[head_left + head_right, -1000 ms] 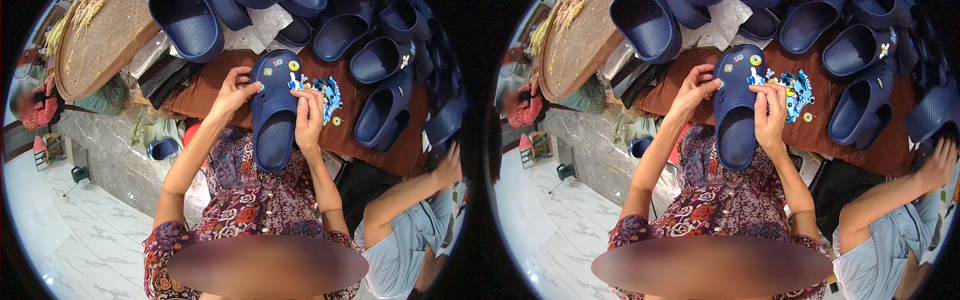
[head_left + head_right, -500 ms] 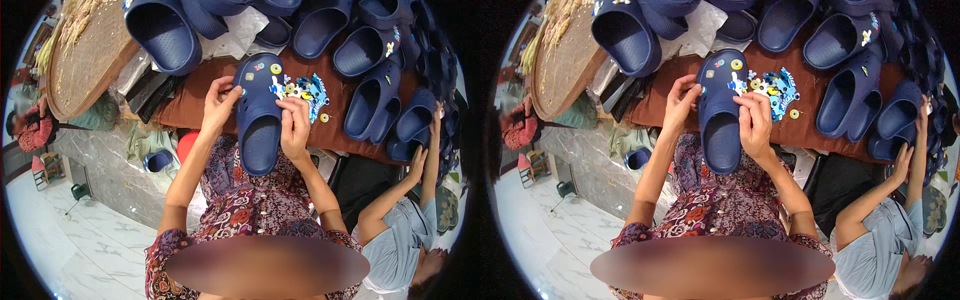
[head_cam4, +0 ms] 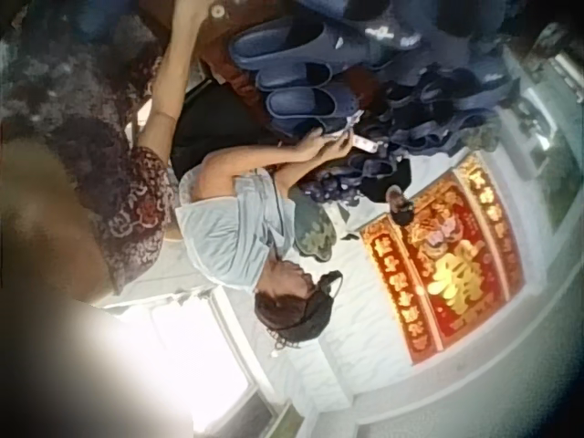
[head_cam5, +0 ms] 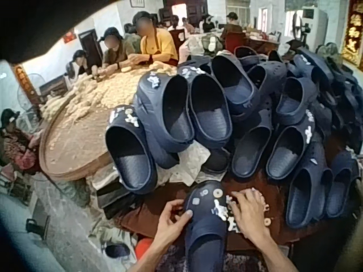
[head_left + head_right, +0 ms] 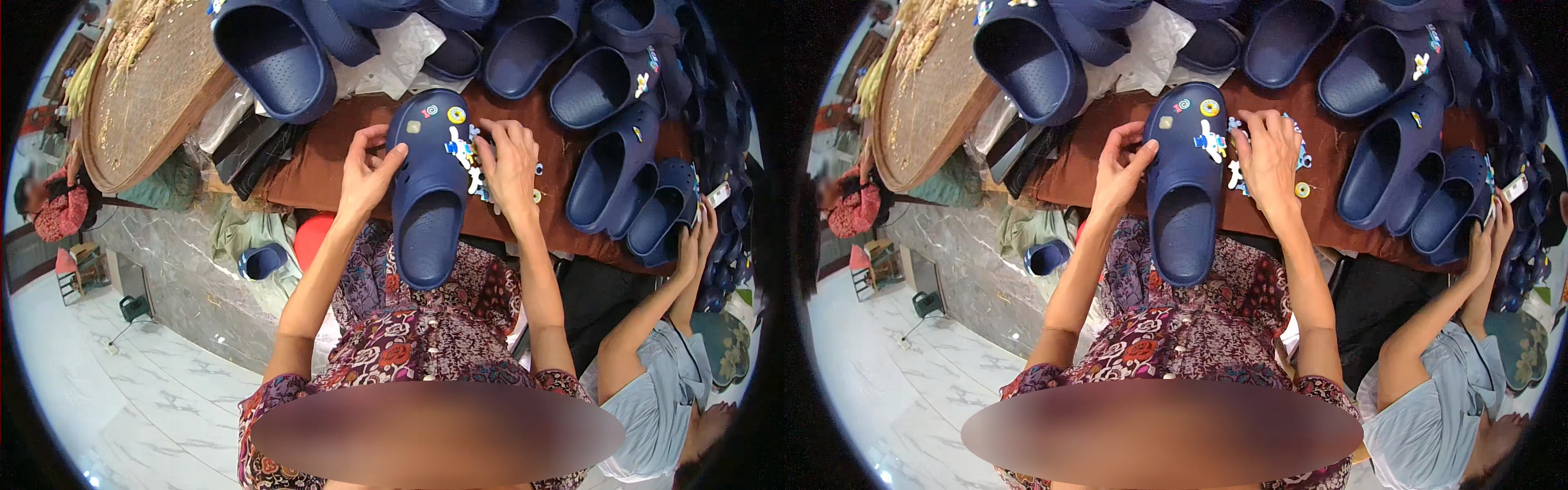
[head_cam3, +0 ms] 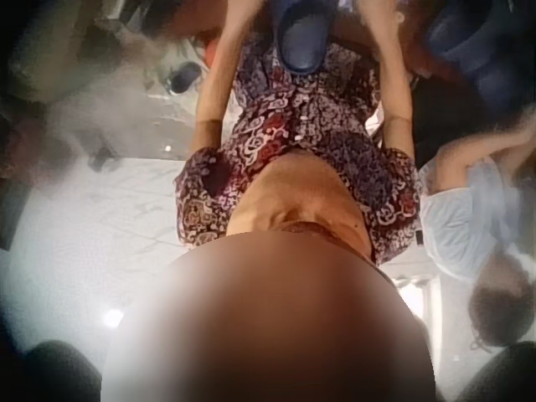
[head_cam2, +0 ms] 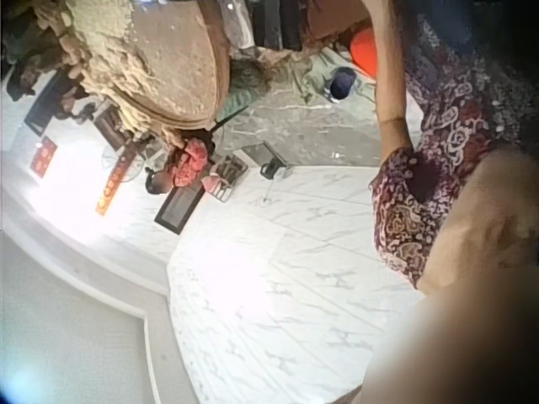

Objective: Decorating blue rubber clogs with various pins and charms by pushing them through the holes.

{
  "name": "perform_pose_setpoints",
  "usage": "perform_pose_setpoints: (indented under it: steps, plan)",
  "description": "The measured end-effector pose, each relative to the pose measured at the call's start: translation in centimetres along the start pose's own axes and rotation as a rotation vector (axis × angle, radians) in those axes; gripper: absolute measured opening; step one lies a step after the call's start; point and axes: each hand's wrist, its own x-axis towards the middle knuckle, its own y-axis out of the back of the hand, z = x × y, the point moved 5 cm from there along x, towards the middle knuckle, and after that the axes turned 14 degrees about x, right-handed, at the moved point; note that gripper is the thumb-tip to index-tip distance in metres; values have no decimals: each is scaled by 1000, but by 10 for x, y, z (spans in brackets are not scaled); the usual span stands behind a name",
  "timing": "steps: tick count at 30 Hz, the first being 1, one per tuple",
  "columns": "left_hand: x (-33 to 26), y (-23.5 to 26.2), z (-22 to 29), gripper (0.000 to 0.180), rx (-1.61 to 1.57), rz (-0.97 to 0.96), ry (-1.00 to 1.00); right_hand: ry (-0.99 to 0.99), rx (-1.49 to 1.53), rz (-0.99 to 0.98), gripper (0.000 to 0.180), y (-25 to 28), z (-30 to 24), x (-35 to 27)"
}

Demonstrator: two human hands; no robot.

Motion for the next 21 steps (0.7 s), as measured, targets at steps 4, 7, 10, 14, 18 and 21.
perform_pose_setpoints:
  steps: [4,7,10,14,18,21]
  plan:
    - [-6,3,5,44,-97,-42,-23,35,-64,-56,29,-13,5,6]
    - [-9,11,4,41,-146,-61,31,42,-60,-65,21,-14,0,10]
    - [-12,14,5,36,-186,-54,105,-10,8,-72,13,-12,4,10]
    - [-18,18,7,31,-156,-4,74,-168,183,-10,16,6,2,10]
    - [-20,19,19,24,-148,-8,-42,-281,507,16,21,25,-34,13]
    - [-23,18,38,22,-162,-94,-36,-152,564,-130,20,16,-72,21]
